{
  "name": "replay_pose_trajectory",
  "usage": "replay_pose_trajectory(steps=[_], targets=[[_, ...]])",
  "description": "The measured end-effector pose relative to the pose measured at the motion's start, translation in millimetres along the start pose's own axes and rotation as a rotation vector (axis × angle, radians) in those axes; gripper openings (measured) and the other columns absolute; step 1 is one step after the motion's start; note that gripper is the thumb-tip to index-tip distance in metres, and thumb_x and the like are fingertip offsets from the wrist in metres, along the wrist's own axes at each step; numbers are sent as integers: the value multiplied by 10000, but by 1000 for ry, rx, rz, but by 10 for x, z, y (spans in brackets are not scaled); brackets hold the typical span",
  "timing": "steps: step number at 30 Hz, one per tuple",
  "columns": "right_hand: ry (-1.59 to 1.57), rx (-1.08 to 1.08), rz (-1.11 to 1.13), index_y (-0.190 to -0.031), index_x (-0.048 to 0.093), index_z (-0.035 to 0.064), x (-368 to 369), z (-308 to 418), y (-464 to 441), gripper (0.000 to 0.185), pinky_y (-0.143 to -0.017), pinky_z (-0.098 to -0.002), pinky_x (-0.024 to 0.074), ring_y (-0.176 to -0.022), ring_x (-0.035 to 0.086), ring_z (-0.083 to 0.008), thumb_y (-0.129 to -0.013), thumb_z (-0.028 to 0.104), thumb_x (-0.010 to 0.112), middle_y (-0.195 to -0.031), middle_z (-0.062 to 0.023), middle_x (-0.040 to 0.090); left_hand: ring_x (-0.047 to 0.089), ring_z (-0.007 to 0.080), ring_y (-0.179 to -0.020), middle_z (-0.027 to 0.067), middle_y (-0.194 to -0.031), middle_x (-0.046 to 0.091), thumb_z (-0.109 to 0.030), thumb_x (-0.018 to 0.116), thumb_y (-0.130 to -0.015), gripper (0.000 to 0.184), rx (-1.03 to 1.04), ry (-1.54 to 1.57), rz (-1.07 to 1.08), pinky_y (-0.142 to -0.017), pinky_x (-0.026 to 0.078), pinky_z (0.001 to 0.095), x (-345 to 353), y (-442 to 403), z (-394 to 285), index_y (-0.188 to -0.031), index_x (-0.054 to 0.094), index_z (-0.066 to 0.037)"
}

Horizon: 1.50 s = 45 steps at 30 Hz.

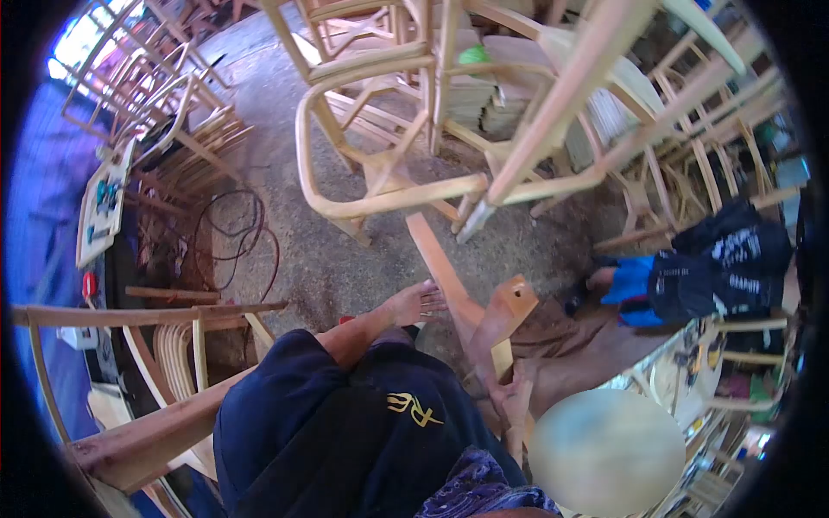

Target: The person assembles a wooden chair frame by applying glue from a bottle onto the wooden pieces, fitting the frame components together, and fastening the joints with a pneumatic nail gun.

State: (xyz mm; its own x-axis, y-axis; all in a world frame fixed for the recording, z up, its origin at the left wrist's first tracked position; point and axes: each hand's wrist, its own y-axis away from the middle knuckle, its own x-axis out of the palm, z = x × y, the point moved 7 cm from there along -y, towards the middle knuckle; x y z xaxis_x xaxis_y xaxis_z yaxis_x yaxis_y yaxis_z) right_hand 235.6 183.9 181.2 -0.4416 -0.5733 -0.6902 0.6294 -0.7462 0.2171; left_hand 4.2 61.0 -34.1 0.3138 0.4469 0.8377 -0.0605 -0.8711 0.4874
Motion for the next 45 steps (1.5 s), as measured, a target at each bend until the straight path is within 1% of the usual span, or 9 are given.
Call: replay_pose_trajectory(steps=[2,5,8,11,17,20,29,41,45], targets=[[-54,-55,-8,-1033,640,-16,-264,90,-152,442,-663,-475,525,-809,686,-465,-759,280,822,-806,-295,665,441,301,-1400,102,-1543,436,-610,634,-916,836,90,-40,71,-1156,360,495,236,-85,74,-1544,366,-128],[25,-154,16,-1053,647,-40,47,968,-850,415,-673,-433,532,-770,713,-383,-764,201,822,-809,-261,687,465,285,-1383,99,-1531,451,-495,618,-971,728,172,-80,145,-1147,379,487,-25,-82,-919,-1541,368,-118],[-141,-267,89,-1087,632,-55,13,1653,-1182,420,-680,-346,517,-756,643,-174,-764,154,801,-849,-151,695,508,273,-1343,128,-1494,494,-398,565,-1021,628,393,-171,188,-1137,400,456,211,34,-1398,-1529,375,-80],[-298,-310,186,-1161,628,-44,178,1933,-1502,446,-795,-336,530,-876,663,-183,-782,125,791,-989,-121,710,555,223,-1288,70,-1405,589,-420,698,-936,645,558,-217,184,-1087,446,427,338,141,-1860,-1425,512,-43],[-567,-292,380,-1204,618,-64,598,2556,-1939,448,-888,-336,524,-982,654,-193,-815,75,792,-1104,-125,694,645,172,-1058,70,-1196,680,-425,658,-967,546,811,-201,-196,-954,513,345,530,819,-2490,-1320,590,-15],[-575,-377,486,-1268,576,-57,832,2806,-2152,512,-928,-340,509,-1036,643,-203,-814,56,783,-1152,-135,675,608,154,-1111,60,-1221,656,-377,514,-1056,492,982,-322,-440,-992,483,338,550,1107,-2747,-1363,546,6],[-574,-344,811,-1273,530,-37,1558,3300,-2730,539,-950,-351,491,-1081,616,-230,-817,89,788,-1188,-145,636,625,143,-1030,53,-1150,677,-403,639,-986,498,1268,-185,-814,-915,504,324,362,1783,-3333,-1331,612,-44],[-244,-632,920,-1264,532,-54,2457,3776,-3326,506,-932,-357,507,-1071,643,-229,-866,145,772,-1161,-145,664,605,145,-880,69,-956,699,-574,605,-965,605,1097,-126,-1270,-786,499,333,-201,2463,-3579,-1138,717,-5],[-451,-482,1145,-1301,508,-54,2891,3970,-3257,495,-943,-349,507,-1080,641,-225,-897,113,740,-1197,-148,649,592,131,-812,54,-892,683,-641,590,-944,684,1123,-159,-1430,-719,484,316,-368,2816,-3674,-1071,724,18]])
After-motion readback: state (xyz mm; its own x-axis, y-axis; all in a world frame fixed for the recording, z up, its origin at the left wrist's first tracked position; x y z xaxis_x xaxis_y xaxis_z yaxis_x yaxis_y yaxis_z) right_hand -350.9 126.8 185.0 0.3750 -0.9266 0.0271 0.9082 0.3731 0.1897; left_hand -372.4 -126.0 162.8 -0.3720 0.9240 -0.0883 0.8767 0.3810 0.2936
